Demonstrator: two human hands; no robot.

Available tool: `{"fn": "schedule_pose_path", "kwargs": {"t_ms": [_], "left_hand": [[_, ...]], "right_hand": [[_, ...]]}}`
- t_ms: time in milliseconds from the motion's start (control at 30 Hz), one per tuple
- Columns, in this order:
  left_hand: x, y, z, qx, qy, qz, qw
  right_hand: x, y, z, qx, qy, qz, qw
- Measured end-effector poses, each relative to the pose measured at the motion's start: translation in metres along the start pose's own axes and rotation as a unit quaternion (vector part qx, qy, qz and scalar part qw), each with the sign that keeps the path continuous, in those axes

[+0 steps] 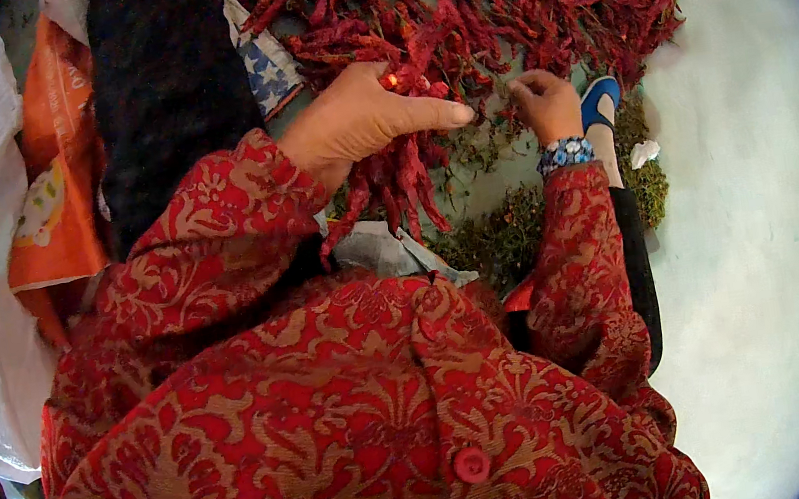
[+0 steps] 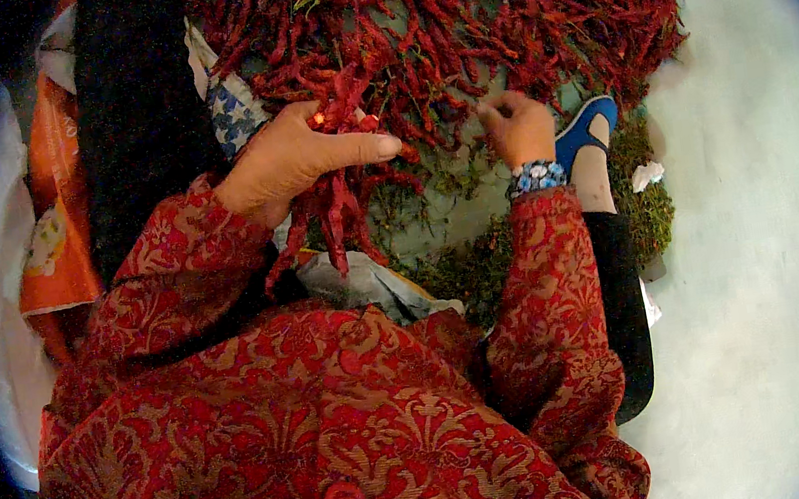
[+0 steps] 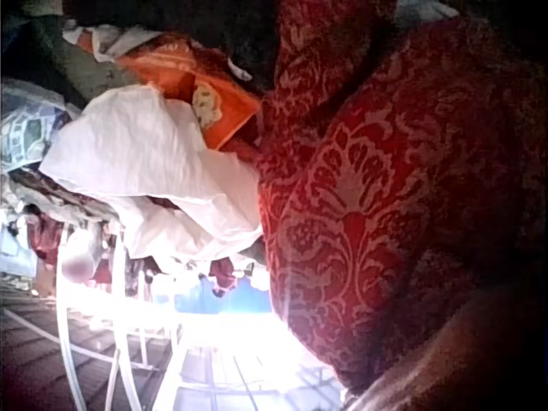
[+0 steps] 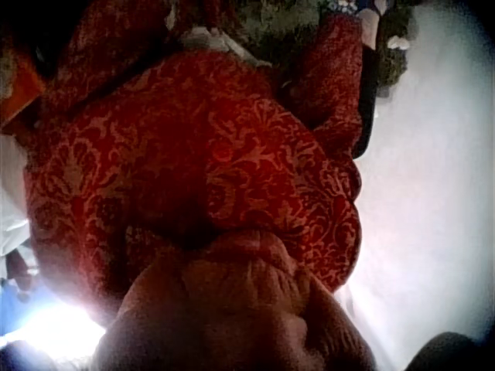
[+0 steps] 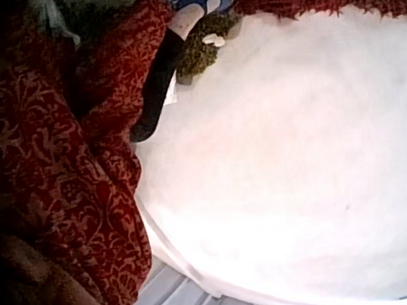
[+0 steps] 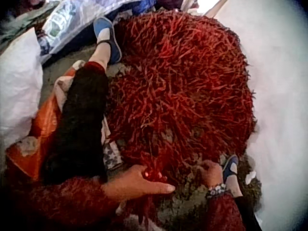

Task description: The person sits on the floor and repeatedly picks up dried red chilies, removes stems by hand, and places the chilies into a white sack. The task continues with consistent hand movements and no tools are used.

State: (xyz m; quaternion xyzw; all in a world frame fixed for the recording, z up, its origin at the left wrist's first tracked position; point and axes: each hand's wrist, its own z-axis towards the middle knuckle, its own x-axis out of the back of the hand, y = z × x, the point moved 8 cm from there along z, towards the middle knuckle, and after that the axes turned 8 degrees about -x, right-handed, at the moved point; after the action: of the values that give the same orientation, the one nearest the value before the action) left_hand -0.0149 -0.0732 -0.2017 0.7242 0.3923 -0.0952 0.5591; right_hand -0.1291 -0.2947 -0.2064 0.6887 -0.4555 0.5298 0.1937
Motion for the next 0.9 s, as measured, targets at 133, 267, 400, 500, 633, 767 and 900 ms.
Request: {"fn": "schedule_pose_path", "kwargs": {"t_ms": [133, 267, 400, 500, 633, 767, 900], "left_hand": [[-0.001, -0.002, 0.001, 0.027, 0.005, 0.014, 1.0], [-0.005, -0.01, 0.001, 0.06, -0.012, 0.015, 0.998], [-0.006, -0.014, 0.005, 0.055, -0.008, 0.025, 0.998], [-0.002, -0.018, 0.006, 0.072, 0.0, 0.029, 0.997], [0.0, -0.017, 0.006, 0.065, 0.007, 0.021, 0.998], [0.004, -0.017, 0.01, 0.038, 0.032, 0.039, 0.998], [0.005, -0.009, 0.011, -0.01, 0.035, 0.028, 0.999]], "right_hand": [[0.007, -0.017, 0.035, 0.078, 0.087, -0.088, 0.989], [-0.012, -0.026, 0.062, 0.081, 0.096, -0.174, 0.977], [-0.015, -0.031, 0.074, 0.053, 0.1, -0.223, 0.968], [-0.005, -0.039, 0.069, 0.083, 0.097, -0.244, 0.961], [0.028, -0.048, 0.038, 0.154, 0.103, -0.253, 0.95], [0.051, -0.059, 0.0, 0.122, 0.092, -0.131, 0.98], [0.022, -0.068, -0.034, 0.044, -0.076, 0.166, 0.982]]}}
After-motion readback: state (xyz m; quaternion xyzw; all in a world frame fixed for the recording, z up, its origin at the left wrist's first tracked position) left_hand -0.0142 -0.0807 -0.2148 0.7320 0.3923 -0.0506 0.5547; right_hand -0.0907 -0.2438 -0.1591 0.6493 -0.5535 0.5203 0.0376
